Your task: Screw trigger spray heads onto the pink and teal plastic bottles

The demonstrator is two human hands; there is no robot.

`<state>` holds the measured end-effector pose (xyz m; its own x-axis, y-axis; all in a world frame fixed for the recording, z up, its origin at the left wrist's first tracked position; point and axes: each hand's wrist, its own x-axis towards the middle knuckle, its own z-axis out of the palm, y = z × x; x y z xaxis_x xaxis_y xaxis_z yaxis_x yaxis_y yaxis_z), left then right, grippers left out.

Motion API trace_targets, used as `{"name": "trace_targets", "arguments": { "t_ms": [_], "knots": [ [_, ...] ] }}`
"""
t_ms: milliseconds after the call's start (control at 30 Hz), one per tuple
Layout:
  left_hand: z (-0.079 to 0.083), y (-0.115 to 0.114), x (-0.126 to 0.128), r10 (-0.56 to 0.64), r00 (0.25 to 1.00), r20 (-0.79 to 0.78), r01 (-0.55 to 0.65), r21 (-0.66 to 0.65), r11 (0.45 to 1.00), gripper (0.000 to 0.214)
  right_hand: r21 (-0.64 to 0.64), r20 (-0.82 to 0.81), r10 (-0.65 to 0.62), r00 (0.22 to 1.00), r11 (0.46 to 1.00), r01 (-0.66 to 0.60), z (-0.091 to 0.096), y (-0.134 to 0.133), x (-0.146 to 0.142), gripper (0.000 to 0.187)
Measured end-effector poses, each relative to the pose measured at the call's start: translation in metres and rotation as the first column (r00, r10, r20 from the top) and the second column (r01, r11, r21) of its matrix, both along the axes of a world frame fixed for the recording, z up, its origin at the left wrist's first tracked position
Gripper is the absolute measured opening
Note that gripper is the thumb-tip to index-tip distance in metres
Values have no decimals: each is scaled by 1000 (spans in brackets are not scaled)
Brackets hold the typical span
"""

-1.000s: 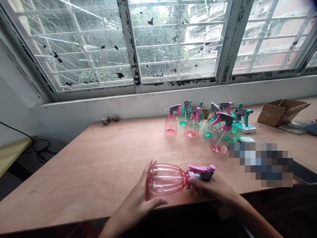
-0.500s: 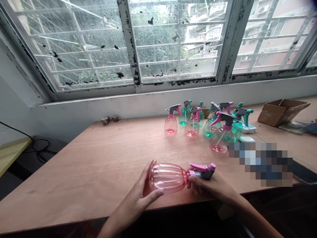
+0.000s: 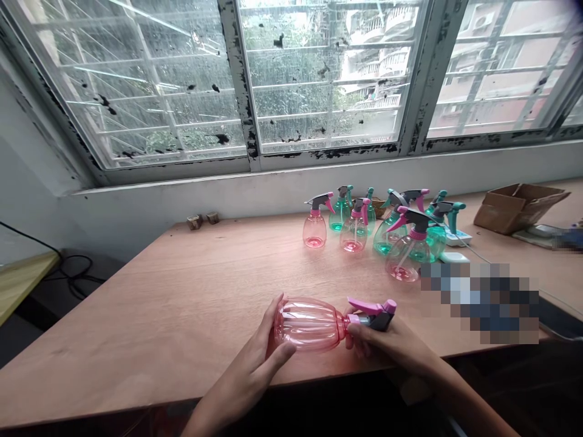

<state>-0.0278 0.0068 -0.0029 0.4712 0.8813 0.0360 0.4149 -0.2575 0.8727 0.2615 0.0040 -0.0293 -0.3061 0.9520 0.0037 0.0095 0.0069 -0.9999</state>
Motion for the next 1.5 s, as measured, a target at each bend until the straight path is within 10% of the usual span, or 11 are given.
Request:
{"name": "trace_targets", "arguments": {
  "t_ms": [600, 1167, 1500],
  "knots": [
    [-8, 5, -1, -33, 988, 151, 34, -7, 999, 86, 66, 103, -22, 994, 998, 15, 10, -2, -1, 39],
    [-4, 0, 1, -32, 999, -15, 32, 49, 998, 100, 29, 103, -25, 994, 999, 22, 5, 0, 0, 42],
    [-5, 2, -4, -51, 998, 26, 51, 4, 999, 72, 44, 75, 7, 997, 999, -11, 7, -1, -1, 39]
  ]
}}
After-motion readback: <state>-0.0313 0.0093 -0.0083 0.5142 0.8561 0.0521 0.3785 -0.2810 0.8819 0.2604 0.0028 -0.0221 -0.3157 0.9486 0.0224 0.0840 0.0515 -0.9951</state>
